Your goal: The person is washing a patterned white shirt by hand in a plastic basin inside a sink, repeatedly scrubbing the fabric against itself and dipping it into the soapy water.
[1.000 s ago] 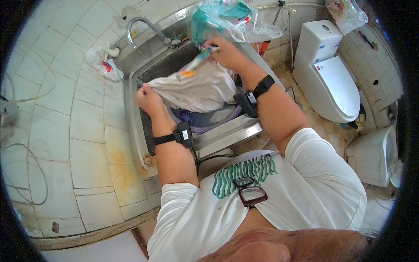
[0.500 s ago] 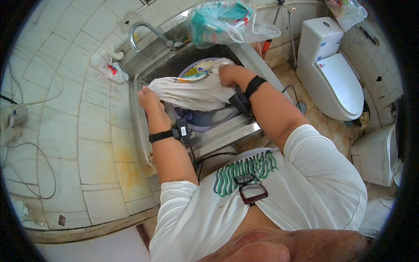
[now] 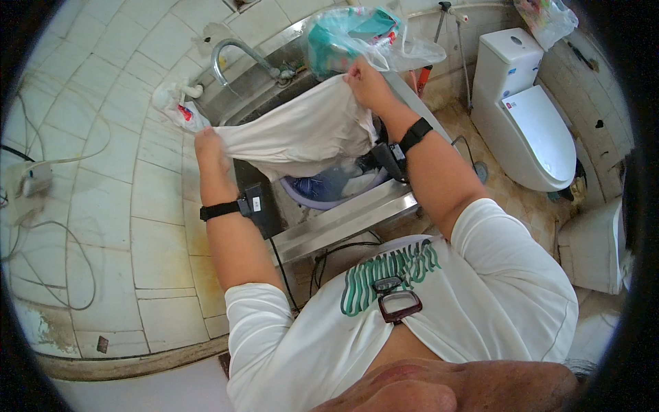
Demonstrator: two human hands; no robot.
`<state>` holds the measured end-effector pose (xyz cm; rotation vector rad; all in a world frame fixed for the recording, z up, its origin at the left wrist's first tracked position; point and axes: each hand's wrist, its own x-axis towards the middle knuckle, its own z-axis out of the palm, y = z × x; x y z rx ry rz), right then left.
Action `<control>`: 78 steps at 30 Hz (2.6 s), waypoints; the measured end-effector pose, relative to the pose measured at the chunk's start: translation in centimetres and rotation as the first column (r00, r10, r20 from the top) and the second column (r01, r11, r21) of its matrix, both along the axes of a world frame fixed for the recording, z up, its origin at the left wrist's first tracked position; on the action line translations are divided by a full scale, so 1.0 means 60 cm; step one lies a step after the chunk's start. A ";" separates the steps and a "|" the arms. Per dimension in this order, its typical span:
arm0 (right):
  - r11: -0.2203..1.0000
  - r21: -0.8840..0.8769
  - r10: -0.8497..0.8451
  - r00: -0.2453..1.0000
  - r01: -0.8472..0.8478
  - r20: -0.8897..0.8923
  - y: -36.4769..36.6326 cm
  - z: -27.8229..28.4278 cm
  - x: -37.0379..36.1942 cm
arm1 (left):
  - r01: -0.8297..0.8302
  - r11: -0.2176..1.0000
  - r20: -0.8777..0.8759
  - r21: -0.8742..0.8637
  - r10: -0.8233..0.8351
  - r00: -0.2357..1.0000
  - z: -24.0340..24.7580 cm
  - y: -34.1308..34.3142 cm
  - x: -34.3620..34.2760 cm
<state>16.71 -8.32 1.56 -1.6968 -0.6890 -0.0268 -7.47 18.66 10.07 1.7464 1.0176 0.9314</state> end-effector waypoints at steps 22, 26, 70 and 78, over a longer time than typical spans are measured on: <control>0.986 0.119 0.062 0.928 -0.113 0.368 -0.008 0.031 -0.050 | 0.283 0.928 0.557 -0.241 -0.107 0.824 0.009 -0.062 0.008; 0.948 0.319 -0.131 0.904 -0.006 0.406 -0.026 0.080 -0.073 | 0.347 0.907 0.543 -0.237 -0.173 0.822 -0.020 -0.047 -0.012; 0.484 -0.843 0.638 0.754 -0.233 0.158 0.024 0.060 -0.061 | 0.484 0.846 -0.660 -0.225 -0.498 0.562 -0.047 -0.165 0.023; 0.137 -0.811 0.822 0.522 -0.569 -0.227 0.038 -0.058 -0.083 | 0.488 0.865 -0.934 0.120 -0.068 0.350 -0.137 -0.248 0.101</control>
